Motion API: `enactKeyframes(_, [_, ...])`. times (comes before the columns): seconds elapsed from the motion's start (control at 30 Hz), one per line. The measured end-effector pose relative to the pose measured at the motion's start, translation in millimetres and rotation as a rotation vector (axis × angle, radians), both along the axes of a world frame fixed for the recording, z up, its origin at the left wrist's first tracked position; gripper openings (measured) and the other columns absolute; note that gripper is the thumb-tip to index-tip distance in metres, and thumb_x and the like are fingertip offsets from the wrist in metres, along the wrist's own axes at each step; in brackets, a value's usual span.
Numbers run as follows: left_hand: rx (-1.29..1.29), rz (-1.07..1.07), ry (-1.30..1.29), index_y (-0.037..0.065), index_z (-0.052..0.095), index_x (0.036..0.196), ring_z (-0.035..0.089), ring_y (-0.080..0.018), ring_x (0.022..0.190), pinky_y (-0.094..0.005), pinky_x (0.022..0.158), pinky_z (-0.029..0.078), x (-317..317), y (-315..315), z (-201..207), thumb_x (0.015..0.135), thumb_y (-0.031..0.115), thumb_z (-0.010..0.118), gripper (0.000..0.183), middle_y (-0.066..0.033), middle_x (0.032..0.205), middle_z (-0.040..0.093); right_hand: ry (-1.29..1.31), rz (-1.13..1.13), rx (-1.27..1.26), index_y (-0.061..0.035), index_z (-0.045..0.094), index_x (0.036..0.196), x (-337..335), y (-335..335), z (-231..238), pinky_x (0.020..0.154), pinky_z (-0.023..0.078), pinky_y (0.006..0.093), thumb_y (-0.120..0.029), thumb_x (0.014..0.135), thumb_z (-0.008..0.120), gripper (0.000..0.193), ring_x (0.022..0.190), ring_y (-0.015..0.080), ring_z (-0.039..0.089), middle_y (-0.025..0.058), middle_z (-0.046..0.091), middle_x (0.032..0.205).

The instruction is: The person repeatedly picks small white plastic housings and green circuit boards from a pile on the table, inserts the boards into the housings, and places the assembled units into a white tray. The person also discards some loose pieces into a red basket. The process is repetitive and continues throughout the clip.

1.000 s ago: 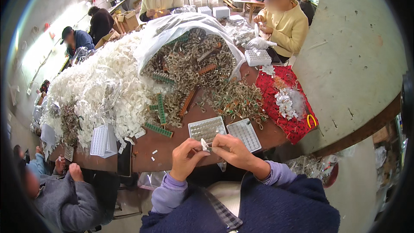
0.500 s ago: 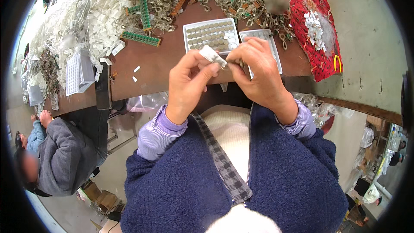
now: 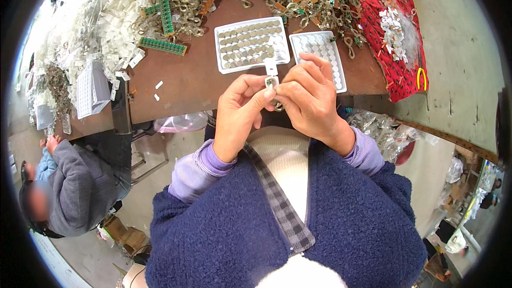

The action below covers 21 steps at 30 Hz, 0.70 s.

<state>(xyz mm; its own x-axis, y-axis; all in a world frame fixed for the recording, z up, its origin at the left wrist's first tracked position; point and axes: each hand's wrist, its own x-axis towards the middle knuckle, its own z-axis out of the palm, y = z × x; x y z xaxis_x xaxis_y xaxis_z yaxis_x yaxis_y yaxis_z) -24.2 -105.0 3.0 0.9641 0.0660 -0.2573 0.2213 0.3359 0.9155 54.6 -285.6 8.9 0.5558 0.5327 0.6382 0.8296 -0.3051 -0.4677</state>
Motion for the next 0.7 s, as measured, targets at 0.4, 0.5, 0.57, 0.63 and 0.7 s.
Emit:
enactKeyframes(0.4, [-0.188,0.166,-0.005,-0.001,0.064,0.139,0.073,-0.0132,0.088,-0.0229,0.060,0.060,8,38,-7,0.111,0.019,0.067,0.034,-0.0182,0.120,0.078,-0.017,-0.194,-0.131,-0.0079,0.079,0.099,38,30,-20,0.078,0.051,0.0423,-0.002,0.082,0.084,0.019,0.086,0.0286,0.066,0.0070,0.070,0.092])
enactKeyframes(0.5, [-0.187,0.140,-0.013,-0.001,0.063,0.141,0.076,-0.0162,0.096,-0.0270,0.070,0.065,9,35,-6,0.111,0.018,0.066,0.035,-0.0171,0.121,0.077,0.008,-0.160,-0.016,-0.0067,0.074,0.094,33,35,-10,0.078,0.050,0.0431,-0.002,0.081,0.083,0.017,0.087,0.0290,0.066,0.0075,0.069,0.091])
enactKeyframes(0.57, [-0.166,0.131,-0.031,0.000,0.063,0.141,0.076,-0.0170,0.099,-0.0289,0.076,0.066,10,30,-5,0.110,0.015,0.067,0.035,-0.0154,0.121,0.077,0.042,-0.122,0.087,-0.0063,0.072,0.092,27,36,-3,0.078,0.049,0.0438,-0.002,0.080,0.082,0.016,0.087,0.0298,0.065,0.0076,0.068,0.090])
enactKeyframes(0.63, [-0.137,0.124,-0.054,0.001,0.063,0.142,0.076,-0.0169,0.102,-0.0299,0.080,0.066,8,22,-3,0.109,0.013,0.069,0.035,-0.0133,0.121,0.078,0.085,-0.081,0.126,-0.0057,0.071,0.093,16,30,4,0.078,0.050,0.0436,0.000,0.080,0.081,0.017,0.086,0.0311,0.065,0.0089,0.067,0.090])
enactKeyframes(0.7, [-0.080,0.084,-0.136,0.002,0.064,0.142,0.075,-0.0157,0.103,-0.0295,0.080,0.066,9,13,-2,0.107,0.010,0.071,0.036,-0.0108,0.120,0.077,0.060,-0.049,0.152,-0.0046,0.070,0.093,12,28,5,0.072,0.051,0.0428,0.001,0.081,0.081,0.017,0.081,0.0321,0.064,0.0102,0.066,0.090])
